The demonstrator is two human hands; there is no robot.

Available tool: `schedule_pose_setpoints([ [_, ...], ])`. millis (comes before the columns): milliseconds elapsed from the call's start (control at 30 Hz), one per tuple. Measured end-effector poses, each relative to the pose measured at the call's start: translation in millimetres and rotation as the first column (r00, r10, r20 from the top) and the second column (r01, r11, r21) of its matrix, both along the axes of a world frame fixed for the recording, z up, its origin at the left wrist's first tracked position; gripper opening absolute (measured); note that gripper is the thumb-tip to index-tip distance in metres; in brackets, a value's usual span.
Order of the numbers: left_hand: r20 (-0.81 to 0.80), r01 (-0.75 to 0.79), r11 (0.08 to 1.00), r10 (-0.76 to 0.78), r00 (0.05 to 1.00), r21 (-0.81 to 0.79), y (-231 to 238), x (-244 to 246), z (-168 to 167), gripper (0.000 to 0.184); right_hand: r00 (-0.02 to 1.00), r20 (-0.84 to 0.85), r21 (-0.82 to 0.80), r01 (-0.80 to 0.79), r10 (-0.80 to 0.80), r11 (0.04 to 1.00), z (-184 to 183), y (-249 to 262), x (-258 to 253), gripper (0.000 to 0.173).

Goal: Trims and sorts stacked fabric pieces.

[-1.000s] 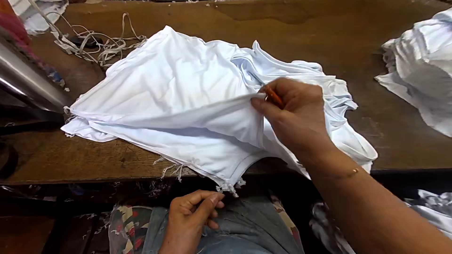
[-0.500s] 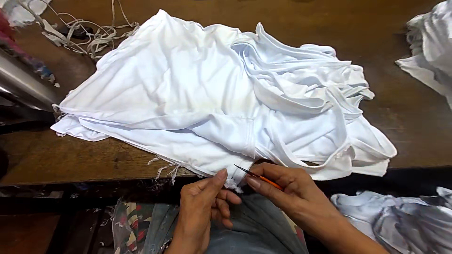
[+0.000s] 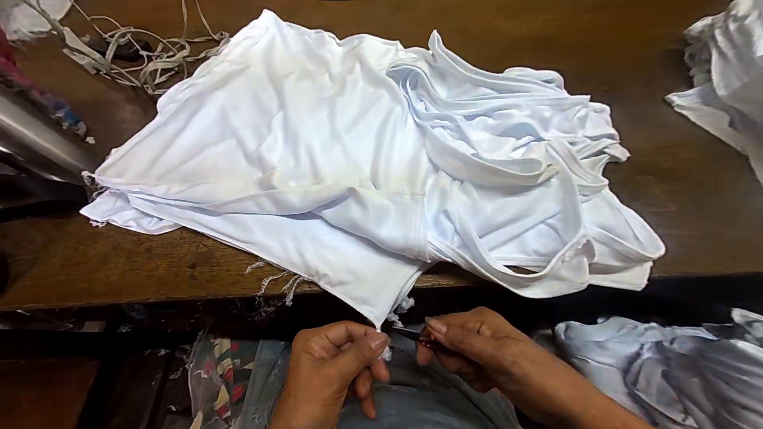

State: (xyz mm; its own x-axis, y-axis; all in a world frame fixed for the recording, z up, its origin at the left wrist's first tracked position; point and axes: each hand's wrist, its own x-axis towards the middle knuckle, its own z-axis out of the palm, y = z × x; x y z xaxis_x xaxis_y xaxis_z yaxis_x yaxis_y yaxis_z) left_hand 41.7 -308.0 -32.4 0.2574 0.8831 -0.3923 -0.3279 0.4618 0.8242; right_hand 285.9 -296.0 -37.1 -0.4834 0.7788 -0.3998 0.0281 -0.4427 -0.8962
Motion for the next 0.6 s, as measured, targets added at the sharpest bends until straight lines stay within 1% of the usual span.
schedule_pose_setpoints([
  [67, -0.002, -0.004, 1.0, 0.004, 1.0, 0.0, -2.0, 1.1, 0.9, 0.011, 0.999, -0.043, -0.031, 0.002, -0.003, 1.0, -1.3, -0.8, -6.8, 0.039],
  [167, 0.013, -0.004, 1.0, 0.004, 1.0, -0.001, -3.6, 1.0, 0.5, 0.011, 0.997, -0.073, -0.036, 0.017, -0.02, 0.999, -2.0, 1.2, -14.1, 0.038],
  [367, 0.045, -0.005, 1.0, 0.005, 0.999, -0.016, -3.2, 1.5, -1.2, 0.011, 1.0, -0.01, 0.074, 0.025, -0.024, 0.997, 1.2, 7.0, -21.3, 0.033],
  [433, 0.053, 0.002, 1.0, -0.001, 0.999, -0.018, -2.9, 1.0, -1.8, 0.01, 0.997, 0.06, 0.169, 0.041, -0.051, 0.985, 0.9, 7.4, -23.7, 0.033],
  [533, 0.037, 0.041, 0.999, -0.041, 0.998, 0.012, -5.1, 1.0, -5.5, 0.009, 0.967, 0.229, 0.391, 0.015, -0.113, 0.92, -4.6, 5.3, -25.8, 0.038],
  [600, -0.054, 0.077, 0.993, -0.072, 0.996, 0.09, -7.5, 2.2, -9.0, 0.007, 0.966, 0.218, 0.544, -0.001, -0.14, 0.839, -5.1, 4.4, -28.4, 0.04],
])
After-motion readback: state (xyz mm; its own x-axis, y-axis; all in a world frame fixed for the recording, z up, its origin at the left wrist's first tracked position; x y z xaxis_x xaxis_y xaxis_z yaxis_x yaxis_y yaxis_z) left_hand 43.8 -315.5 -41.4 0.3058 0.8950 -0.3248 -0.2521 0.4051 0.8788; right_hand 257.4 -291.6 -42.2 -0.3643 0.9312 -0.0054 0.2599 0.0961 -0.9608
